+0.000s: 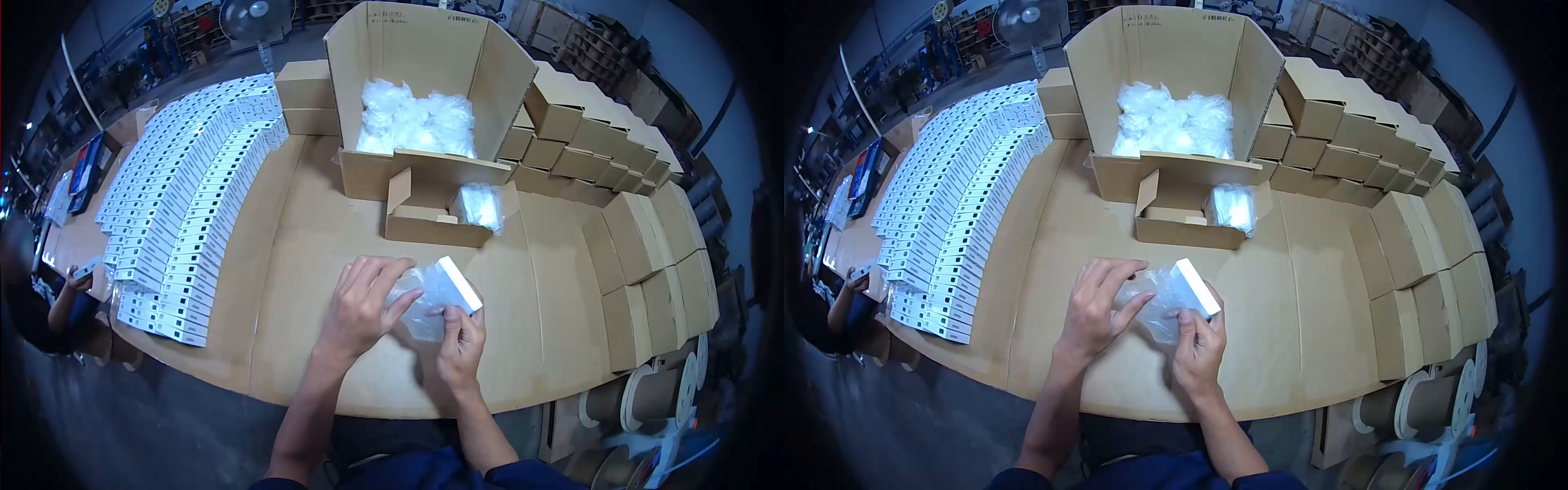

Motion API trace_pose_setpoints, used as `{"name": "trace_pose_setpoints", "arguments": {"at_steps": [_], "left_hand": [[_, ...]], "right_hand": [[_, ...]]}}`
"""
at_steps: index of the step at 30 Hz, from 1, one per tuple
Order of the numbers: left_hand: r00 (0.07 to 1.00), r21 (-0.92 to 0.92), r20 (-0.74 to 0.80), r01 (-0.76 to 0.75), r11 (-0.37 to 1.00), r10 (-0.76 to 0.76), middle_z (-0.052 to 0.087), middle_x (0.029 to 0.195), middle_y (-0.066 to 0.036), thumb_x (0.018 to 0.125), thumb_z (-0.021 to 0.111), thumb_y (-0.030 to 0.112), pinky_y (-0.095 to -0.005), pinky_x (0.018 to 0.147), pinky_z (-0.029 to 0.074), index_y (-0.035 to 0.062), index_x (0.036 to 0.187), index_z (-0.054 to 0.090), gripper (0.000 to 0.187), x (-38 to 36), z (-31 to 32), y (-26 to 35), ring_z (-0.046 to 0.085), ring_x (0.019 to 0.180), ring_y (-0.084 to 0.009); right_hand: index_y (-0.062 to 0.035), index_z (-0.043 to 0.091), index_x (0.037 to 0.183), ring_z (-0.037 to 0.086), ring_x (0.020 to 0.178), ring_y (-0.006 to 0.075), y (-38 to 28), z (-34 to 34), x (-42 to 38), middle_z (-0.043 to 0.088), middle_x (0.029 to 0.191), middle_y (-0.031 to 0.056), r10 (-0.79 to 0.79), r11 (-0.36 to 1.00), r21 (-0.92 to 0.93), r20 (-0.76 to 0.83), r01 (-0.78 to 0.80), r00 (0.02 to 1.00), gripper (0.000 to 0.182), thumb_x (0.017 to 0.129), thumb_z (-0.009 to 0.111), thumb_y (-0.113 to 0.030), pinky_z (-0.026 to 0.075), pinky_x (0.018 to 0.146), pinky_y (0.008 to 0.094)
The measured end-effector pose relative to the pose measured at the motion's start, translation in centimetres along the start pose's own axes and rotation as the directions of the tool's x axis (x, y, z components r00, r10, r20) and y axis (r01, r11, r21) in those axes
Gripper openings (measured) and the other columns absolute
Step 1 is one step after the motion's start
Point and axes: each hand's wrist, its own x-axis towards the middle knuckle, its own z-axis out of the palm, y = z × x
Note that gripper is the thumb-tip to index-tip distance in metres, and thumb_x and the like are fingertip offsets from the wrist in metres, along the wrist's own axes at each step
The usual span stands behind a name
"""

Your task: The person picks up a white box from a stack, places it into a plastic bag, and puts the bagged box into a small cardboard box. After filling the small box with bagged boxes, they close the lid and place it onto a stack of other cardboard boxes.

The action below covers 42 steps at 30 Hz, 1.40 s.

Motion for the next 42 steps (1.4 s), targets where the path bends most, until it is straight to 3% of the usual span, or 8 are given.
{"name": "trace_pose_setpoints", "arguments": {"at_steps": [5,13,23,32,35,38,39,42], "left_hand": [[0.994,-0.021,0.098,0.047,0.999,-0.045,0.061,0.108,-0.011,0.083,0.083,0.014,-0.0402,0.084,0.051,0.0077,0.116,0.072,0.035,0.2,-0.3,0.3,0.062,0.099,-0.0289],[0.967,-0.224,0.236,0.148,0.963,-0.093,0.059,0.108,-0.014,0.084,0.074,0.008,-0.0405,0.087,0.051,0.0069,0.109,0.072,0.025,0.6,0.0,0.3,0.062,0.103,-0.0314],[0.965,-0.249,0.247,0.15,0.957,-0.087,0.062,0.105,-0.015,0.09,0.071,0.006,-0.044,0.089,0.052,0.001,0.102,0.068,0.014,0.4,0.8,0.1,0.064,0.1,-0.0346],[0.955,-0.029,0.276,0.126,0.992,-0.113,0.066,0.102,-0.018,0.096,0.068,0.01,-0.0448,0.083,0.05,-0.0004,0.107,0.06,0.017,0.2,1.4,0.8,0.064,0.091,-0.0341],[0.935,-0.134,0.266,0.277,0.952,-0.234,0.068,0.103,-0.017,0.093,0.075,0.017,-0.0425,0.084,0.051,0.001,0.111,0.059,0.029,-0.2,2.1,-0.2,0.067,0.089,-0.0313],[0.926,-0.283,0.309,0.306,0.909,-0.216,0.07,0.101,-0.014,0.084,0.086,0.026,-0.04,0.084,0.052,0.0025,0.112,0.058,0.046,0.0,1.3,0.1,0.069,0.087,-0.0284],[0.93,-0.193,0.33,0.235,0.953,-0.163,0.071,0.102,-0.012,0.075,0.093,0.031,-0.0393,0.086,0.052,0.0037,0.117,0.057,0.061,0.1,0.7,0.3,0.071,0.089,-0.0267],[0.863,-0.184,0.447,0.346,0.92,-0.235,0.072,0.084,-0.011,0.083,0.086,0.033,-0.0434,0.091,0.048,0.0103,0.123,0.055,0.056,-1.1,1.0,-1.5,0.064,0.099,-0.0307]], "right_hand": [[0.0067,0.074,0.095,0.06,0.122,0.0371,0.2,0.0,-0.1,0.055,0.14,0.0268,-0.142,0.986,-0.084,0.007,0.142,0.99,0.026,0.104,0.058,-0.012,0.049,0.101,0.0435],[0.0061,0.075,0.1,0.059,0.128,0.0414,0.6,-1.1,0.3,0.051,0.143,0.028,-0.302,0.921,-0.213,0.142,0.327,0.943,0.013,0.093,0.069,-0.003,0.052,0.105,0.0462],[0.0038,0.076,0.096,0.06,0.126,0.0412,0.9,-2.0,0.5,0.051,0.144,0.029,-0.301,0.908,-0.279,0.083,0.312,0.95,0.011,0.093,0.07,-0.004,0.053,0.102,0.0457],[0.0023,0.076,0.094,0.061,0.124,0.041,0.8,-2.2,0.3,0.053,0.142,0.0274,-0.238,0.912,-0.314,0.12,0.264,0.964,0.009,0.087,0.076,-0.003,0.053,0.102,0.0451],[0.0021,0.076,0.094,0.062,0.122,0.0417,0.4,-2.3,0.2,0.056,0.139,0.0267,-0.163,0.942,-0.28,0.102,0.185,0.981,0.009,0.086,0.076,-0.002,0.053,0.101,0.0453],[0.0022,0.076,0.094,0.063,0.119,0.0414,0.5,-2.5,0.2,0.057,0.136,0.0261,-0.113,0.967,-0.227,0.009,0.112,0.994,0.007,0.087,0.075,-0.001,0.053,0.099,0.0442],[0.0022,0.076,0.094,0.064,0.118,0.0412,0.8,-2.7,0.2,0.058,0.136,0.026,-0.123,0.965,-0.234,-0.008,0.118,0.992,0.007,0.088,0.075,-0.001,0.053,0.099,0.0436],[0.0029,0.075,0.094,0.065,0.116,0.0403,0.9,-3.2,0.1,0.058,0.135,0.026,-0.098,0.975,-0.204,-0.023,0.092,0.995,0.007,0.089,0.074,-0.002,0.053,0.097,0.0428]]}}
